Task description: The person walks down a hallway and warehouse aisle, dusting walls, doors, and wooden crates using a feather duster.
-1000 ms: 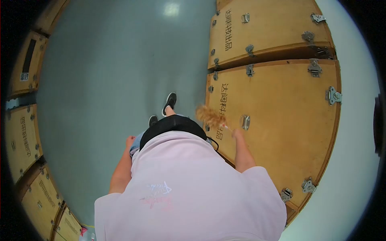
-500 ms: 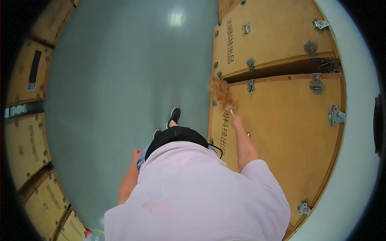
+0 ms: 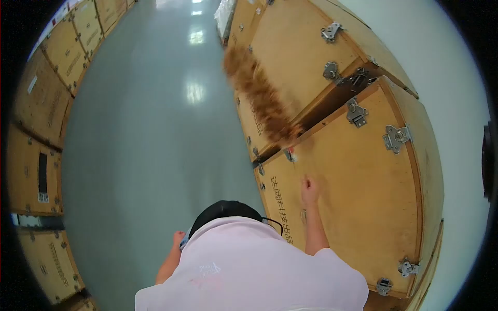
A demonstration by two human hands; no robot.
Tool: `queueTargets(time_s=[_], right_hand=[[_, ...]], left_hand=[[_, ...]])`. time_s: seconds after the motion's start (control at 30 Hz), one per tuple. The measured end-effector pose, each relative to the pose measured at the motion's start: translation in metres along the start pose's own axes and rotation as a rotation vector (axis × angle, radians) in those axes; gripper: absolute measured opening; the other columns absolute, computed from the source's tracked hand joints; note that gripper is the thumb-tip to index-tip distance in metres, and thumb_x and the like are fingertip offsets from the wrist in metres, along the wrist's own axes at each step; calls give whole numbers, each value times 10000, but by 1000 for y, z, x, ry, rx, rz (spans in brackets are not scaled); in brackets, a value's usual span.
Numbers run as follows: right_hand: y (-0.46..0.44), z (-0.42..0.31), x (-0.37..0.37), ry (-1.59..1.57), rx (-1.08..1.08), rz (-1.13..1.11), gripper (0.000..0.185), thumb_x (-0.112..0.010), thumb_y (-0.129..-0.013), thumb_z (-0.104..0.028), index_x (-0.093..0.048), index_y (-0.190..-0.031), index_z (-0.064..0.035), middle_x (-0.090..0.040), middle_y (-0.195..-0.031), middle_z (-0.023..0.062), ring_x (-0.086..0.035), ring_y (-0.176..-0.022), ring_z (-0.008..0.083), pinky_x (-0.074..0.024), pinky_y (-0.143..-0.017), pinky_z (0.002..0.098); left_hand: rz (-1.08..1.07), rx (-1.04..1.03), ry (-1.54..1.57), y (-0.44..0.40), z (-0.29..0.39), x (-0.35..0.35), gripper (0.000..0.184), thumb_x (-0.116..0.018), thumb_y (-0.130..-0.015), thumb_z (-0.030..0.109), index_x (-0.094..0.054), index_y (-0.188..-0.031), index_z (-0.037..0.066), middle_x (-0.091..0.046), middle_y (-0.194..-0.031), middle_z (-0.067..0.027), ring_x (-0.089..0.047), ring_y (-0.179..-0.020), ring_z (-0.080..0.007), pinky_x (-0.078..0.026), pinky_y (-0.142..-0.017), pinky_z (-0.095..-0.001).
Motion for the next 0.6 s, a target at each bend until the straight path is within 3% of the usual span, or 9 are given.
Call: queueTargets(time_s=[0.03, 0.13, 0.27, 0.33, 0.53, 0.6], right_hand=[[-13, -16, 20, -112, 91, 141, 235, -456, -771, -212, -545, -861, -14, -547, -652, 114, -481, -536, 139, -371, -489, 236], [-39, -54, 64, -46, 126, 301, 219, -430, -788, -189, -524, -880, -14, -551, -675, 109, -490, -553, 154, -380, -497, 247], [-49, -59, 54, 0, 111, 404, 215, -416, -790, -158, -488, -910, 5, -511, -658, 149, -489, -533, 218, -391, -498, 275], [-36, -65, 33, -124, 281, 600, 195, -422, -786, -161, -484, -905, -20, -509, -638, 149, -504, -535, 234, -386, -486, 302], [-3, -60, -54, 40, 19, 291, 194, -437, -775, -184, -479, -856, -13, -508, -589, 153, -496, -494, 248, -364, -457, 330], [-3, -62, -82, -38, -78, 90, 190, -425, -794, -180, -479, -781, 1, -494, -546, 43, -433, -439, 167, -332, -418, 286]], left_hand=[[-3, -9, -12, -10, 6, 3, 257, -566, -620, 258, -584, -716, 20, -571, -682, -142, -557, -634, -222, -428, -568, -324], [-18, -19, -52, -30, 20, 10, 258, -573, -609, 256, -588, -720, 24, -574, -694, -142, -561, -645, -229, -432, -577, -326], [-57, -28, -71, -48, 38, 10, 260, -581, -599, 255, -591, -724, 28, -577, -705, -143, -566, -657, -236, -436, -585, -329], [-21, 87, -93, -47, 48, 25, 254, -573, -597, 261, -599, -717, 38, -577, -705, -146, -565, -656, -244, -435, -586, -334], [-11, 32, -151, -103, 22, 47, 260, -570, -596, 263, -598, -715, 34, -576, -704, -148, -564, -642, -237, -431, -570, -329], [-7, 22, -134, -112, 12, 58, 261, -571, -597, 262, -597, -716, 32, -575, -702, -148, -563, -639, -236, -430, -568, -329]])
Point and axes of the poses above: each hand's wrist, its own y-axis away from the middle knuckle, its own x-axis out of the back of the hand, z = x × y, the point moved 6 cm from there along -y, towards the middle knuckle
